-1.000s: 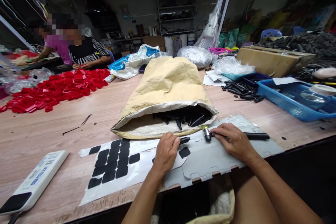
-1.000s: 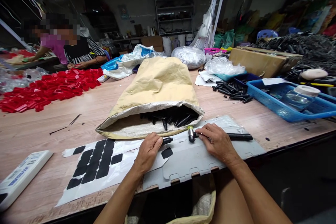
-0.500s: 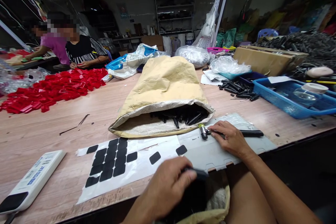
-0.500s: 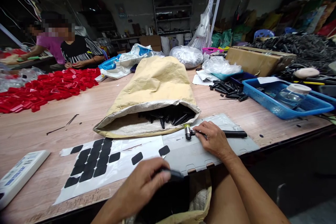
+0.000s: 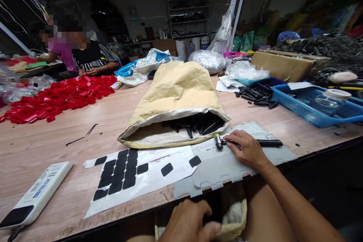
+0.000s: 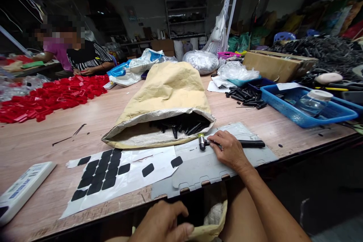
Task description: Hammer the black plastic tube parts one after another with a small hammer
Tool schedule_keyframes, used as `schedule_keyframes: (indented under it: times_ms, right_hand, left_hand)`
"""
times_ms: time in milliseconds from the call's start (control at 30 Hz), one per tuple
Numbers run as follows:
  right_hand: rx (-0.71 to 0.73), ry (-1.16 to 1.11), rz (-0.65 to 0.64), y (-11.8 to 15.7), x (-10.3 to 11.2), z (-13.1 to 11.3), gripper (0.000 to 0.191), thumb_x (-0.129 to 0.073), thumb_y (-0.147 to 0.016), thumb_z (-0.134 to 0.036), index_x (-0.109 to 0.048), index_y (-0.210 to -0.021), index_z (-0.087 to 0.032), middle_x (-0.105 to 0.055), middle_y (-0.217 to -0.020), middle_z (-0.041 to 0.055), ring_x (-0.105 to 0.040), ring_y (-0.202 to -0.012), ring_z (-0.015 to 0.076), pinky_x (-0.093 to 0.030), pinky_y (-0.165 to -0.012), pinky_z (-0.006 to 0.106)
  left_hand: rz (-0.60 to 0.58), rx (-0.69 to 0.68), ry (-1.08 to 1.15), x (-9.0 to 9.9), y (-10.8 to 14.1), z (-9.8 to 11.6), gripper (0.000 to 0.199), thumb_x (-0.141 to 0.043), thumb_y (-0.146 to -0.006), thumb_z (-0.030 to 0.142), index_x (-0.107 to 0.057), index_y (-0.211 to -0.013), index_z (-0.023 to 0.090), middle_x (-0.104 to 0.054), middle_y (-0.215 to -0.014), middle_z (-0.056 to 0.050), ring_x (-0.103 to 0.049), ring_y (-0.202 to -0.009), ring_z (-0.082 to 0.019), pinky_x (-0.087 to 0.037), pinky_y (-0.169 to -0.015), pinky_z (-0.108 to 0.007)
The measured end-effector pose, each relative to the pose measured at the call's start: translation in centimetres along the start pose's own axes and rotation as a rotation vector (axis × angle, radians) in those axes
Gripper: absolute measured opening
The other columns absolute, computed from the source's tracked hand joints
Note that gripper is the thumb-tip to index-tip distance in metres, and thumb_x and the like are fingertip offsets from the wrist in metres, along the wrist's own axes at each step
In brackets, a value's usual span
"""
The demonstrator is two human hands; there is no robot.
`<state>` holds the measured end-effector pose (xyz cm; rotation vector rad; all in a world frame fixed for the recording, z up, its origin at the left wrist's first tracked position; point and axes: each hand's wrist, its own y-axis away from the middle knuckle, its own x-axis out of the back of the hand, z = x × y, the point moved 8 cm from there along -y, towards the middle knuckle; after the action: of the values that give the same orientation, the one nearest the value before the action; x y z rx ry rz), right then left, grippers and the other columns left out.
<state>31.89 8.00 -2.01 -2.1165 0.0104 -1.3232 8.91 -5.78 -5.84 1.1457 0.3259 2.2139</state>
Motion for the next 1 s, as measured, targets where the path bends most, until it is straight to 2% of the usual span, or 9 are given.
schedule_keyframes:
  times_ms: [100, 167, 233, 300, 400, 500, 767, 833, 1000]
  right_hand:
    - [0.003, -0.004, -0.001, 0.0, 0.0, 0.0, 0.022, -0.059, -0.090, -0.021, -0.072, -0.108, -0.023, -0.069, -0.097, 0.0052, -0.059, -0.093, 0.0224, -0.049, -0.084, 0.036]
    - [0.004, -0.012, -0.001, -0.1, 0.1, 0.0, 0.021, -0.059, -0.090, -0.021, -0.072, -0.107, -0.023, -0.068, -0.096, 0.0052, -0.059, -0.092, 0.0222, -0.049, -0.083, 0.036]
    - [0.006, -0.020, -0.003, -0.1, 0.1, 0.0, 0.020, -0.060, -0.090, -0.021, -0.072, -0.107, -0.023, -0.068, -0.096, 0.0050, -0.059, -0.092, 0.0219, -0.049, -0.083, 0.036]
    - [0.007, -0.023, -0.008, -0.2, 0.0, 0.0, 0.021, -0.060, -0.091, -0.021, -0.072, -0.107, -0.023, -0.068, -0.095, 0.0048, -0.059, -0.092, 0.0216, -0.049, -0.083, 0.036]
    - [0.005, -0.021, -0.015, -0.2, 0.0, 0.1, 0.020, -0.060, -0.090, -0.021, -0.072, -0.107, -0.023, -0.068, -0.095, 0.0048, -0.058, -0.091, 0.0216, -0.049, -0.082, 0.036]
    - [-0.003, -0.026, -0.016, -0.2, 0.0, 0.1, 0.020, -0.061, -0.090, -0.021, -0.072, -0.107, -0.024, -0.068, -0.096, 0.0051, -0.059, -0.092, 0.0219, -0.049, -0.082, 0.036]
    - [-0.007, -0.029, -0.001, -0.1, 0.1, 0.1, 0.022, -0.061, -0.089, -0.020, -0.072, -0.107, -0.024, -0.068, -0.096, 0.0048, -0.060, -0.093, 0.0222, -0.049, -0.082, 0.036]
    - [-0.003, -0.026, -0.001, -0.1, 0.1, 0.1, 0.021, -0.061, -0.089, -0.021, -0.072, -0.107, -0.024, -0.068, -0.096, 0.0049, -0.060, -0.093, 0.0222, -0.049, -0.083, 0.036]
    - [-0.008, -0.021, -0.009, -0.1, 0.1, 0.0, 0.020, -0.060, -0.090, -0.022, -0.072, -0.107, -0.024, -0.068, -0.095, 0.0048, -0.060, -0.093, 0.0225, -0.049, -0.083, 0.036]
  left_hand:
    - [0.328, -0.070, 0.085, 7.2, -2.3, 1.2, 0.035, -0.058, -0.091, 0.053, -0.074, -0.106, 0.027, -0.072, -0.079, -0.002, -0.064, -0.071, -0.020, -0.041, -0.063, -0.029]
    - [0.588, -0.025, 0.044, 12.2, -4.8, 1.0, 0.039, -0.064, -0.086, 0.052, -0.071, -0.109, 0.021, -0.073, -0.087, -0.006, -0.065, -0.080, -0.023, -0.042, -0.067, -0.030]
    - [0.703, 0.079, 0.007, 15.5, -7.9, 0.3, 0.036, -0.066, -0.082, 0.047, -0.071, -0.102, 0.017, -0.074, -0.093, -0.010, -0.066, -0.088, -0.026, -0.042, -0.069, -0.031]
    - [0.702, 0.194, -0.017, 17.1, -10.7, -0.5, 0.030, -0.068, -0.079, 0.045, -0.071, -0.090, 0.017, -0.075, -0.093, -0.013, -0.067, -0.090, -0.029, -0.041, -0.068, -0.032]
    - [0.645, 0.319, -0.041, 17.7, -12.5, -1.2, 0.023, -0.066, -0.075, 0.043, -0.069, -0.077, 0.020, -0.076, -0.091, -0.013, -0.069, -0.089, -0.031, -0.041, -0.065, -0.032]
    - [0.633, 0.339, -0.064, 17.8, -11.7, -1.4, 0.021, -0.062, -0.076, 0.041, -0.065, -0.070, 0.022, -0.075, -0.087, -0.012, -0.068, -0.086, -0.031, -0.039, -0.063, -0.032]
    - [0.783, 0.138, 0.095, 18.8, -7.4, -1.3, 0.025, -0.059, -0.078, 0.039, -0.052, -0.062, 0.021, -0.057, -0.060, 0.002, -0.053, -0.063, -0.016, -0.032, -0.057, -0.028]
    - [0.745, 0.073, 0.104, 18.0, -6.8, -0.7, 0.020, -0.061, -0.075, 0.034, -0.051, -0.063, 0.021, -0.056, -0.061, 0.003, -0.052, -0.062, -0.015, -0.032, -0.056, -0.027]
    - [0.477, -0.194, 0.049, 13.9, -6.4, 0.9, 0.008, -0.064, -0.070, 0.021, -0.058, -0.076, 0.022, -0.058, -0.067, 0.005, -0.050, -0.063, -0.014, -0.032, -0.057, -0.025]
